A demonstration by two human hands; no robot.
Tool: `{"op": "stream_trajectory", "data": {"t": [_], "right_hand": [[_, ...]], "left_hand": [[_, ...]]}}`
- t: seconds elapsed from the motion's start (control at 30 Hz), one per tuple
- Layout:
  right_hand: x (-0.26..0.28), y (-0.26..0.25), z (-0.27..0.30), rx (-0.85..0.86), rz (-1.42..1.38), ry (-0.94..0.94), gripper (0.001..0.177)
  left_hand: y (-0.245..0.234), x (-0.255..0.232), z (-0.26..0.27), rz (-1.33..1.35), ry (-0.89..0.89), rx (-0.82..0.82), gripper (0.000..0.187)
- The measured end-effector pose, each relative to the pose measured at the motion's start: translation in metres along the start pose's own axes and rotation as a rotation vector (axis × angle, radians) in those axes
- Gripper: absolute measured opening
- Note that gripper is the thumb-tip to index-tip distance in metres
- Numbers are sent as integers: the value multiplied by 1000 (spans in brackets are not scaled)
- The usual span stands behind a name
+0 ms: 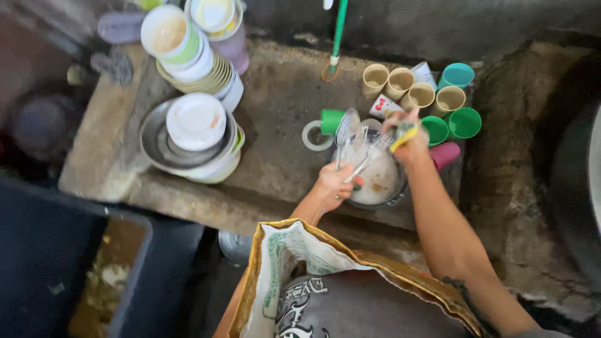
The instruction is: The person washes a large quantity of dishes, including plates, bowls, cups, and cutlery, using a yellow sponge and soap in a concrete sink. The person scrubs each item individually and places them in a pile after washing.
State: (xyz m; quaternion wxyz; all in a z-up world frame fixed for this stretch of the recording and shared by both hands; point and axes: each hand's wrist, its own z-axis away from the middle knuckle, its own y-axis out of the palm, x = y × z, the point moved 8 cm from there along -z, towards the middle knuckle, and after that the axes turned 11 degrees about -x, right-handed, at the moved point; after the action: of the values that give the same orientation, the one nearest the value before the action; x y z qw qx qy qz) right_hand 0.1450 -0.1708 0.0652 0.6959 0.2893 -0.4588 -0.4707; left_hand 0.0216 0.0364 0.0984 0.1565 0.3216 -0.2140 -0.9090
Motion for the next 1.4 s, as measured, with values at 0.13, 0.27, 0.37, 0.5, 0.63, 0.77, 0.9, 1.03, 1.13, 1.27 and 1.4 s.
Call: {"op": "stream_trajectory", "data": {"t": [0.13, 0.27, 0.37, 0.5, 0.63, 0.77, 0.9, 1.03, 1.13, 1.27, 1.4], "right_hand": [[-40, -32, -3, -144, -76, 41, 33], [-63, -26, -2, 31, -330, 167, 42], [-37, -10, 10, 117, -241, 48, 54], [-39, -20, 49, -274, -228, -71, 54], [-66, -11, 78, -560, 193, -143, 55], [-73, 8, 72, -524, 492, -265, 43], [-52, 5, 56, -366, 402, -318, 15], [-34, -45, 45, -786, 534, -189, 17], [-42, -54, 38, -743, 966, -30, 20], [-72, -32, -10, -482, 1303, 235, 23], [-68, 9, -86, -577, 1189, -72, 29]], "left_hand": [[7, 11, -22, 195, -262, 236, 23], [7, 33, -18, 156, -449, 258, 22], [12, 24, -28, 55, -329, 121, 13], [22, -18, -48, -7, 64, 8, 13], [25, -53, -40, -333, 490, -66, 21], [31, -84, -11, -584, 958, -113, 26], [23, -53, -32, -631, 490, -152, 28], [12, -49, -40, -181, 479, -134, 31], [-26, -68, -43, -365, 659, -318, 27], [-77, -82, -54, -176, 629, -338, 26], [-104, -86, -54, -385, 694, -511, 29]]}}
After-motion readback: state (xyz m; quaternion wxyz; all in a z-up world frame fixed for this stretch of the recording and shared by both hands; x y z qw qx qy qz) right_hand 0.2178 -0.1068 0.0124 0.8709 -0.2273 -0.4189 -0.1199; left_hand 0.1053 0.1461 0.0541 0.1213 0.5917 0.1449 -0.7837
